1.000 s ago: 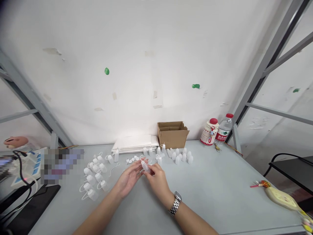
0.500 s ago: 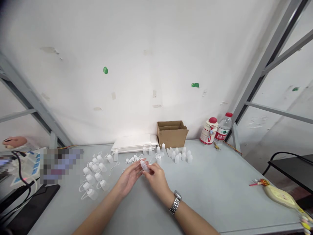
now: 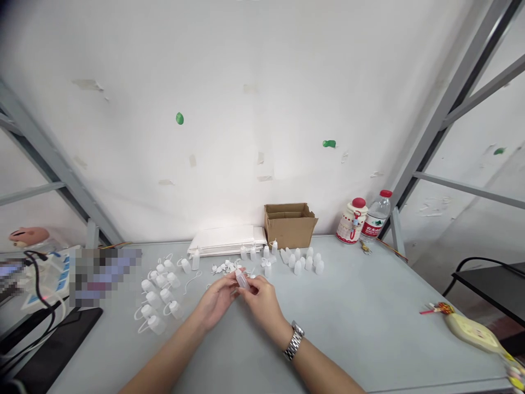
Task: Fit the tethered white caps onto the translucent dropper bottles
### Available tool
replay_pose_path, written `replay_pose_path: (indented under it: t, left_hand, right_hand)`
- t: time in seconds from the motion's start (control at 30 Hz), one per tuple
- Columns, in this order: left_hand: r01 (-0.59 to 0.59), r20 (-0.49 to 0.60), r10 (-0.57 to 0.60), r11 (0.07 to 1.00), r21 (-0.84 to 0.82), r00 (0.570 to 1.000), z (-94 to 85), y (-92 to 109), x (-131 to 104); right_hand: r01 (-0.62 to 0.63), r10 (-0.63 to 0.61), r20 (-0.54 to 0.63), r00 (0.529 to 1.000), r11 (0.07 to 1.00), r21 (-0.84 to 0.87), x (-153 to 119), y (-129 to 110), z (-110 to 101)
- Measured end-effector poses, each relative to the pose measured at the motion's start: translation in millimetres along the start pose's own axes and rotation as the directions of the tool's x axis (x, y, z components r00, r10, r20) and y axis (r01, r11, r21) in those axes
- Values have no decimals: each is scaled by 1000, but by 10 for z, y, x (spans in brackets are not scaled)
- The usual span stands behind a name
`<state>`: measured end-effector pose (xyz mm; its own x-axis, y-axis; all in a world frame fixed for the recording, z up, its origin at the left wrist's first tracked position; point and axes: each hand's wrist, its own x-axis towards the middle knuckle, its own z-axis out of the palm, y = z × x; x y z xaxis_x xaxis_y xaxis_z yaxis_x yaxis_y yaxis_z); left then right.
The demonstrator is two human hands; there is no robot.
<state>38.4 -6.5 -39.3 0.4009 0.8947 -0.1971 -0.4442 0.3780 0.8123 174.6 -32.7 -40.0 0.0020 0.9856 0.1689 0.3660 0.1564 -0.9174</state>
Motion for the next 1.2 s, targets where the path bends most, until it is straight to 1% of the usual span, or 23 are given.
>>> replay_pose_path:
  t: [0.07,0.23,0.37,0.5,0.6,0.63,0.7,0.8,0.9,1.07,1.2]
  left_hand:
    - [-2,13,3,1000,-14,1000,4,18,-8]
    - [-1,-21,0,1000,-23,1000,-3,21,-7]
    - [-9,-19,9,1000,-16,1000,1,4,-7]
    - [-1,-23,1,1000,-16,1000,11,-3,-17]
    - [7,-26,-7,1000,-10,1000,2,-17,-11]
    - [8,-21,-8,1000,-10,1000,-4,-24,-7]
    - [6,1,-6,1000,-19,1000,-15,-34,3]
    - [-1,26,2,999,-47,1000,-25,-37,13]
    - [7,40,-3,996,-92,999,-23,-28,16]
    - [47,85,-33,986,-159,996,-5,-17,11]
    - [76,120,-56,982,-170,991,15,-10,0]
  right_hand:
    - [14,-14,-5,1000,1000,-6,6,2,-4]
    - [74,-75,-22,997,995,-67,-14,-4,-5]
    - [81,-84,-29,996,994,-69,-28,-5,2]
    - [57,-58,-36,998,997,-42,-19,-5,4]
    - [13,-14,-44,999,1000,-9,-17,-17,9]
    - [-8,8,-35,999,1000,17,-16,-24,10]
    - [-63,61,21,998,992,112,-11,-41,8]
    - [-175,128,163,978,931,319,7,-70,-11]
    - [-249,134,266,955,848,467,21,-95,-40]
    - [-329,119,347,930,692,642,7,-113,-73]
    - [-381,107,400,910,595,708,1,-103,-83]
